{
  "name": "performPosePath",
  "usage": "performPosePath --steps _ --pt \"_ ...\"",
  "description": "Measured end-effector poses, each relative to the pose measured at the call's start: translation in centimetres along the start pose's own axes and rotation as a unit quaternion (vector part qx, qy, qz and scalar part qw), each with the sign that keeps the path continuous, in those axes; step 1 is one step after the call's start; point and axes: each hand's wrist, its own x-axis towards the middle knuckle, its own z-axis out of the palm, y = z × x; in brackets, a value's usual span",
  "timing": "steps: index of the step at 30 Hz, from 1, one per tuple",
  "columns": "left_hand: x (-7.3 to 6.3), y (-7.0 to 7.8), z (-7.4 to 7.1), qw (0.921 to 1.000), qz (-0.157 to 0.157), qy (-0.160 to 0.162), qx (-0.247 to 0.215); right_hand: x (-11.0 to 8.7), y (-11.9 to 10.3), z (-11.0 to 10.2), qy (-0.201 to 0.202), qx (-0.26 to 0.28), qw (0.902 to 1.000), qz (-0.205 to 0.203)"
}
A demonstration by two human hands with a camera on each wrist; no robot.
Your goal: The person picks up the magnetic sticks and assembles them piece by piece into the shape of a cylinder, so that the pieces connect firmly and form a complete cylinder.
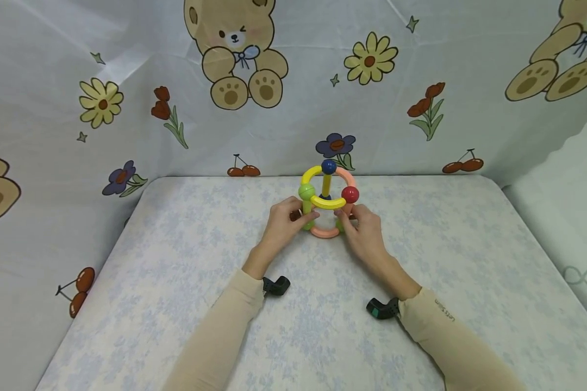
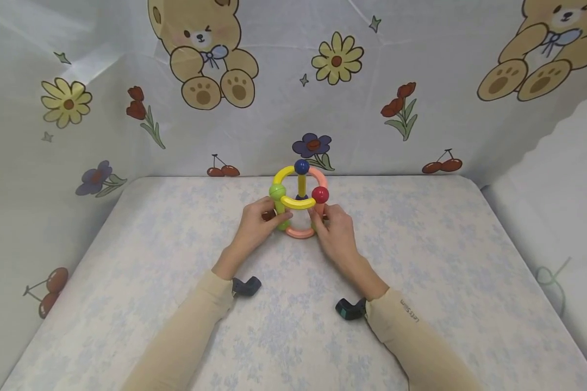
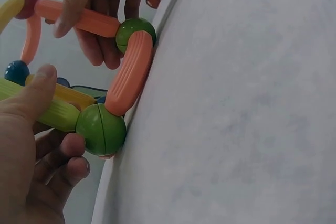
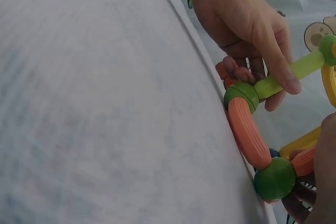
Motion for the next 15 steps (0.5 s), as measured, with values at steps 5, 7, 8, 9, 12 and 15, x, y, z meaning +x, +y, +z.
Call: performPosePath --steps 5,7,8,9,12,15 --pt "0.1 0.2 0.0 1.0 -0.001 0.0 0.008 0.1 0.0 0.1 0.003 0.0 1.0 -0.002" --pt "0.2 0.2 0.0 1.0 0.003 0.003 0.009 0.2 0.1 0.0 0.003 -0.001 1.0 -0.001" --pt "0.2 0.2 0.1 0.9999 0.004 0.004 0.009 0.2 0.1 0.0 0.003 0.0 1.0 0.0" --pt "0.2 0.2 0.1 0.9999 0.004 0.004 0.009 0.2 0.1 -0.1 0.002 0.002 1.0 -0.001" --pt "0.1 0.0 -0.3 1.0 -0.004 -0.005 0.001 0.0 0.3 -0.2 0.003 0.01 0.9999 -0.006" --pt "0.1 -0.4 -1.5 0.9995 -0.02 -0.022 -0.008 -0.2 0.6 -0.5 0.011 0.033 0.9991 -0.023"
